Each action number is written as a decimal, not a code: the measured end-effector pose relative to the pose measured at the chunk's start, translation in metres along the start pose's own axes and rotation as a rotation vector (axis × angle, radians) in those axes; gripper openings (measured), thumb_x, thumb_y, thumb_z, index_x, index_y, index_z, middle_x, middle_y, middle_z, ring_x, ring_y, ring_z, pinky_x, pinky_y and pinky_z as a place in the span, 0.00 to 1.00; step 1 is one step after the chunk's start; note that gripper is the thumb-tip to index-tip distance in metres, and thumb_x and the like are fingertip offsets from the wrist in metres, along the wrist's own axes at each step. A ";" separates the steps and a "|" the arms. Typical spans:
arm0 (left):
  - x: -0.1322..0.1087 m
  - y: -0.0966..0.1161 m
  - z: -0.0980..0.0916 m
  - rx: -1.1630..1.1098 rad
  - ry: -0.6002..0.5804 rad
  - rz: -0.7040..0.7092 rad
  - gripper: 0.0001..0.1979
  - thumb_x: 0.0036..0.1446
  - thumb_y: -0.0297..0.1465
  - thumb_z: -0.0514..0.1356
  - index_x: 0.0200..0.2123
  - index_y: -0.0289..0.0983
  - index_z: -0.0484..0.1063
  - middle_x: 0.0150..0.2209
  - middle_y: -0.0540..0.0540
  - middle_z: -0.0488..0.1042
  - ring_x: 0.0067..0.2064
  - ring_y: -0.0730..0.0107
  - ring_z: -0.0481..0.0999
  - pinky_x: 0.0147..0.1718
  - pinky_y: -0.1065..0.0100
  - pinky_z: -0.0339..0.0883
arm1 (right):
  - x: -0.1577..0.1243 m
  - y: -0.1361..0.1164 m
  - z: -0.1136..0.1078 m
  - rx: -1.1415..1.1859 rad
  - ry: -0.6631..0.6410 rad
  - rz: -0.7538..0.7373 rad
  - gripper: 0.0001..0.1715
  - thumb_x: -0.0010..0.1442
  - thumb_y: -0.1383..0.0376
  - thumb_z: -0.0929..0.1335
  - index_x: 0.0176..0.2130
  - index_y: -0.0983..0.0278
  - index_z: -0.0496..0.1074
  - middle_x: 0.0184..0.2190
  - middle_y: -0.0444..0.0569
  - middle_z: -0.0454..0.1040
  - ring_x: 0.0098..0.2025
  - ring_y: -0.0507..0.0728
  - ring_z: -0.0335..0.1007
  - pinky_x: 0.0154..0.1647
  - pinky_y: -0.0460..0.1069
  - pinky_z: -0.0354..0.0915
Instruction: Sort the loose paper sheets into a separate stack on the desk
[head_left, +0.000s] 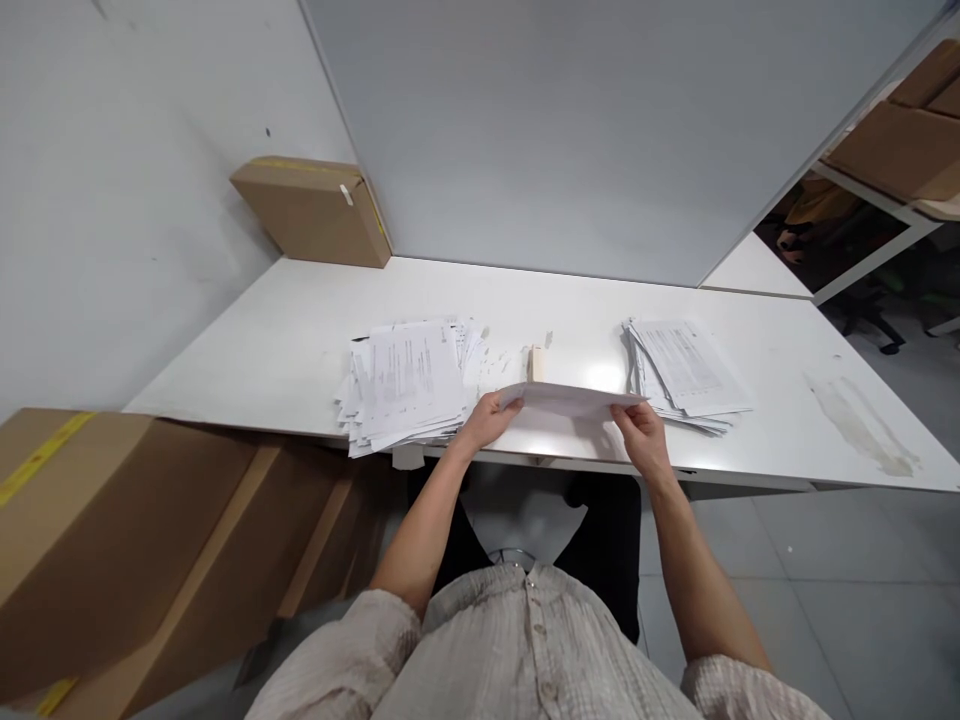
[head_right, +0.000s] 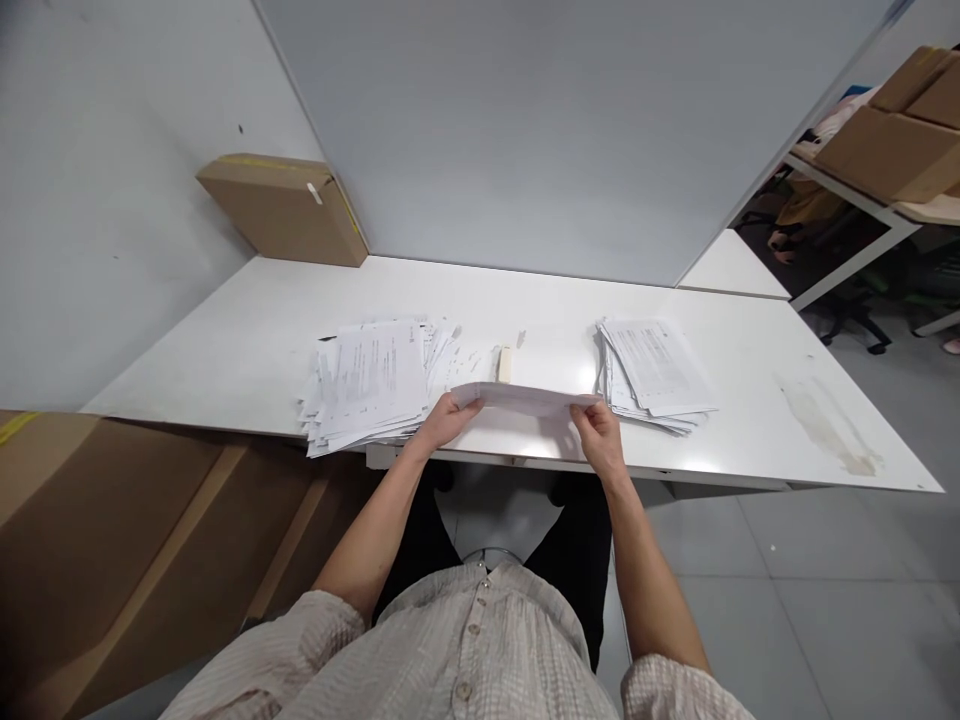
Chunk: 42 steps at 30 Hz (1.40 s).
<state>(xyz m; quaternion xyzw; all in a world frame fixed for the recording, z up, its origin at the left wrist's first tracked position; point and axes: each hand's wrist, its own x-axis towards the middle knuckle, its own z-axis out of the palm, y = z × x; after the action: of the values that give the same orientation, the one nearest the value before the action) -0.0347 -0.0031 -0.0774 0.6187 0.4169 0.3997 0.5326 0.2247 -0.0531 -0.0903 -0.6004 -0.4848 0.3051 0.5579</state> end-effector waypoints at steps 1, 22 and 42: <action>0.000 0.003 -0.001 -0.008 -0.003 -0.011 0.17 0.50 0.44 0.60 0.34 0.36 0.76 0.32 0.44 0.77 0.38 0.60 0.75 0.40 0.61 0.69 | -0.001 -0.001 -0.003 -0.007 0.006 -0.002 0.16 0.50 0.55 0.71 0.23 0.62 0.64 0.20 0.41 0.66 0.25 0.51 0.61 0.30 0.49 0.60; 0.001 0.021 -0.007 0.102 -0.323 -0.290 0.14 0.46 0.35 0.62 0.37 0.36 0.75 0.26 0.46 0.77 0.24 0.66 0.76 0.22 0.70 0.67 | -0.037 -0.033 -0.028 0.043 -0.444 0.372 0.41 0.51 0.56 0.70 0.61 0.55 0.57 0.35 0.45 0.75 0.33 0.56 0.72 0.30 0.50 0.68; 0.035 -0.017 0.015 0.347 0.228 -0.082 0.16 0.51 0.25 0.56 0.44 0.39 0.73 0.30 0.47 0.75 0.32 0.65 0.74 0.41 0.63 0.64 | -0.026 0.004 -0.011 0.108 -0.216 0.534 0.19 0.46 0.58 0.72 0.40 0.61 0.77 0.35 0.49 0.79 0.33 0.59 0.75 0.27 0.51 0.70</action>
<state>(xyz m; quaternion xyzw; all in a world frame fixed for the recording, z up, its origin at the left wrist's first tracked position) -0.0109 0.0263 -0.0942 0.6343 0.5618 0.3675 0.3833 0.2265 -0.0808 -0.0963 -0.6402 -0.3495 0.5287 0.4341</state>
